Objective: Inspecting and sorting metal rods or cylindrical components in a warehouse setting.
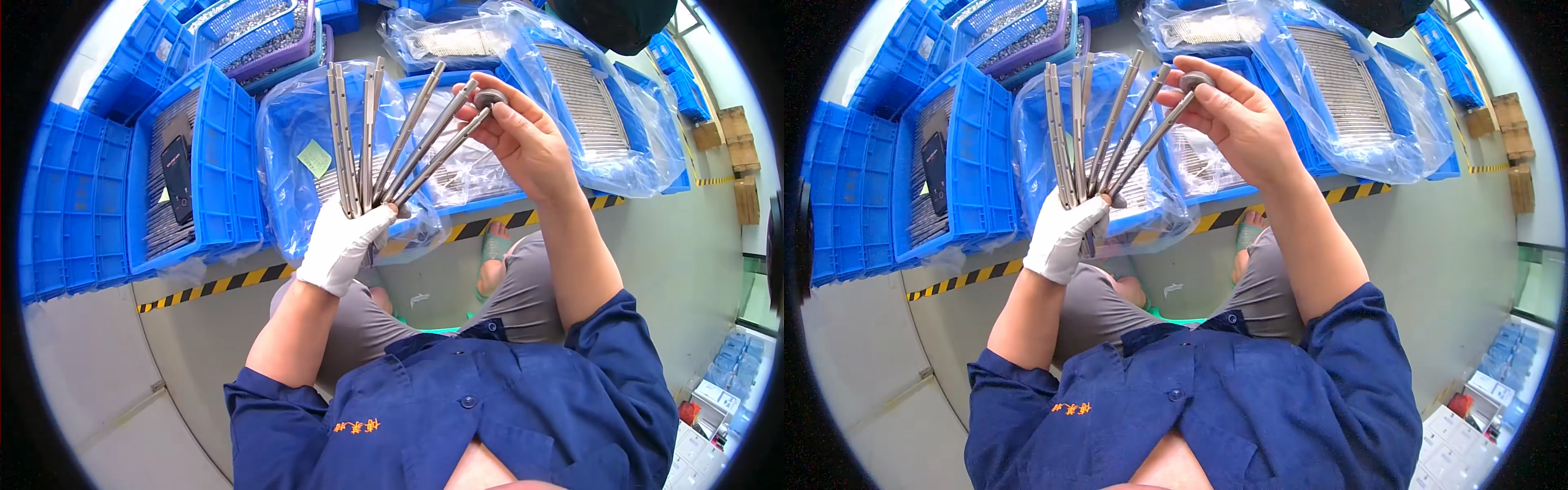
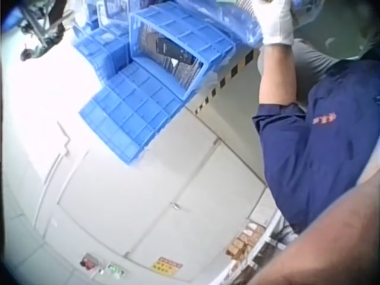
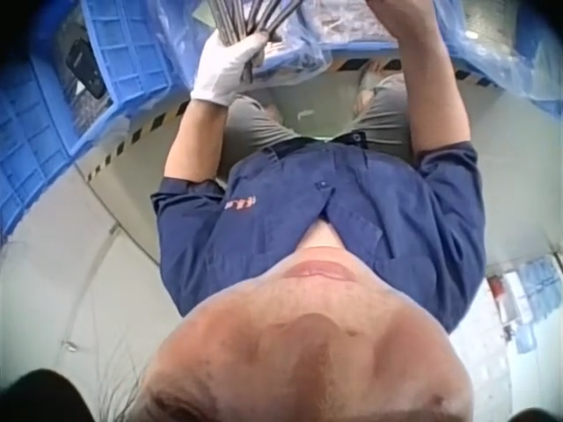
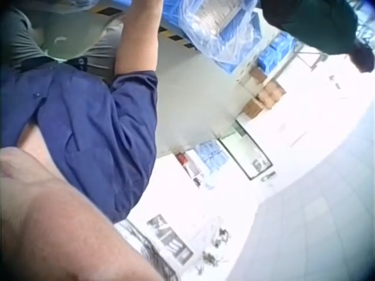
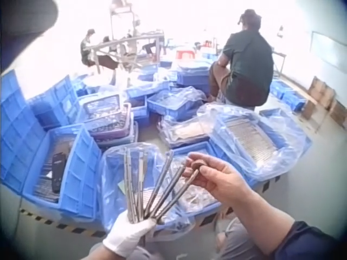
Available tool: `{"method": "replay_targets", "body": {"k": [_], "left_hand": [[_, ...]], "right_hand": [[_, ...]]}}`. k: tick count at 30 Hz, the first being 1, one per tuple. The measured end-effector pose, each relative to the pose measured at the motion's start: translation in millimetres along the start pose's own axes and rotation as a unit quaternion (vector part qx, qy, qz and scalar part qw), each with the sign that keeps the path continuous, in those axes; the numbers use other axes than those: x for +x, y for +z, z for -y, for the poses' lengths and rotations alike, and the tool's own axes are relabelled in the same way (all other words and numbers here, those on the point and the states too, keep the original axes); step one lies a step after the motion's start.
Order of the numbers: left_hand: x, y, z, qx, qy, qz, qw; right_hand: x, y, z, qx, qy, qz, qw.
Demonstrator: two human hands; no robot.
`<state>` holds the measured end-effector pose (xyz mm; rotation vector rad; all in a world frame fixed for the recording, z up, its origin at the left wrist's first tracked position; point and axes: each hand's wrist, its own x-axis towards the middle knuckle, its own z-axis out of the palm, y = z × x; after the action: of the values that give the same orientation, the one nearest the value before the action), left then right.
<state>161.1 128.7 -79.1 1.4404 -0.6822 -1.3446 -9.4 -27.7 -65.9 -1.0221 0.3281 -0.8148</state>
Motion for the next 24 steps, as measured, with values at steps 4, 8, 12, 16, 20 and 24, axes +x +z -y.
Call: {"method": "replay_targets", "body": {"k": [4,8,12,16,20,24], "left_hand": [[1,-1,5,0.012,0.007,-0.01,1.0],[-1,3,2,-0.005,-0.011,-0.004,1.0],[-1,2,2,-0.007,-0.019,0.007,1.0],[-3,5,3,0.012,0.004,-0.002,1.0],[-2,5,3,-0.006,-0.008,-0.011,1.0],[0,-5,3,-0.02,-0.017,0.011,1.0]], "right_hand": [[-1,6,-3,-0.149,-0.052,-0.029,0.987],[-6,12,-10,-0.264,-0.122,-0.069,0.954],[-7,15,-10,-0.186,-0.095,-0.073,0.975],[-9,17,-17,-0.328,-0.172,-0.097,0.924],[-14,18,-24,-0.352,-0.098,-0.067,0.928],[-10,14,-11,-0.254,-0.051,0.008,0.966]]}}
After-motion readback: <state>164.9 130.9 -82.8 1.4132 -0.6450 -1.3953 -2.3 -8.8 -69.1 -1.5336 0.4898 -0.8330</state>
